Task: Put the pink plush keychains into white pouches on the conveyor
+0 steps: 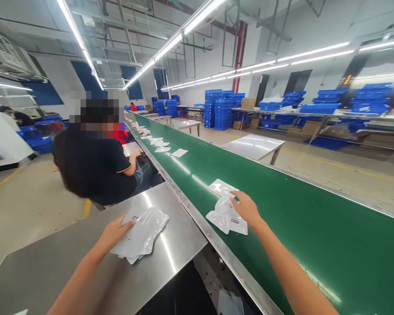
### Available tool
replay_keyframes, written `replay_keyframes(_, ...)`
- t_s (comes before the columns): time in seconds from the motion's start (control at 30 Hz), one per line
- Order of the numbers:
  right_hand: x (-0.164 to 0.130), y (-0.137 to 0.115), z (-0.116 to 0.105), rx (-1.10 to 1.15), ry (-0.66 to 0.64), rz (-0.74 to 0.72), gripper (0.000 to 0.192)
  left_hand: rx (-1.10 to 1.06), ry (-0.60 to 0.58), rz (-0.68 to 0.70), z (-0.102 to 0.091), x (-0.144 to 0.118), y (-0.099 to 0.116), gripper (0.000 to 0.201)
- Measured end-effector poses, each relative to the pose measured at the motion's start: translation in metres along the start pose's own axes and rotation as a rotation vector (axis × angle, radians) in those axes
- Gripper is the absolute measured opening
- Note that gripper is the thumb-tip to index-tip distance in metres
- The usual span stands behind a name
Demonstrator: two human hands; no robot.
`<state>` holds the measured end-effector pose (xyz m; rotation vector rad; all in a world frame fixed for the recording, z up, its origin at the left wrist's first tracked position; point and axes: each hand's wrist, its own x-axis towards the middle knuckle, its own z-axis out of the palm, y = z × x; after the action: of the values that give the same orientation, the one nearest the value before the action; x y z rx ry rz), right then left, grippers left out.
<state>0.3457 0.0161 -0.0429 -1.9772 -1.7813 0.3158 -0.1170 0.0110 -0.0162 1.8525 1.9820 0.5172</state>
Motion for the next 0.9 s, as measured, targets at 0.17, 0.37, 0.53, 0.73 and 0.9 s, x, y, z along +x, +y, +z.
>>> replay_keyframes(0.17, 0.025, 0.083, -0.014, -0.048, -0.228, 0.087, 0.031, 0.166, 0.202, 0.183, 0.011, 0.01, 0.014, 0.061)
replay_keyframes(0.37, 0.033, 0.105, -0.001, 0.108, -0.344, 0.152, 0.015, 0.042, 0.206, 0.49, 0.068, -0.006, 0.079, 0.043)
replay_keyframes(0.53, -0.008, 0.145, -0.029, 0.399, -0.295, 0.361, 0.023, -0.262, -0.246, 0.666, 0.13, -0.06, 0.148, 0.035)
replay_keyframes(0.73, -0.106, 0.177, -0.07, 0.728, -0.017, 0.676, 0.028, -0.672, -0.967, 0.498, 0.186, -0.125, 0.212, 0.039)
replay_keyframes(0.9, -0.186, 0.124, -0.062, 0.998, 0.369, 0.746, 0.039, -0.925, -1.272, 0.289, 0.225, -0.173, 0.254, 0.095)
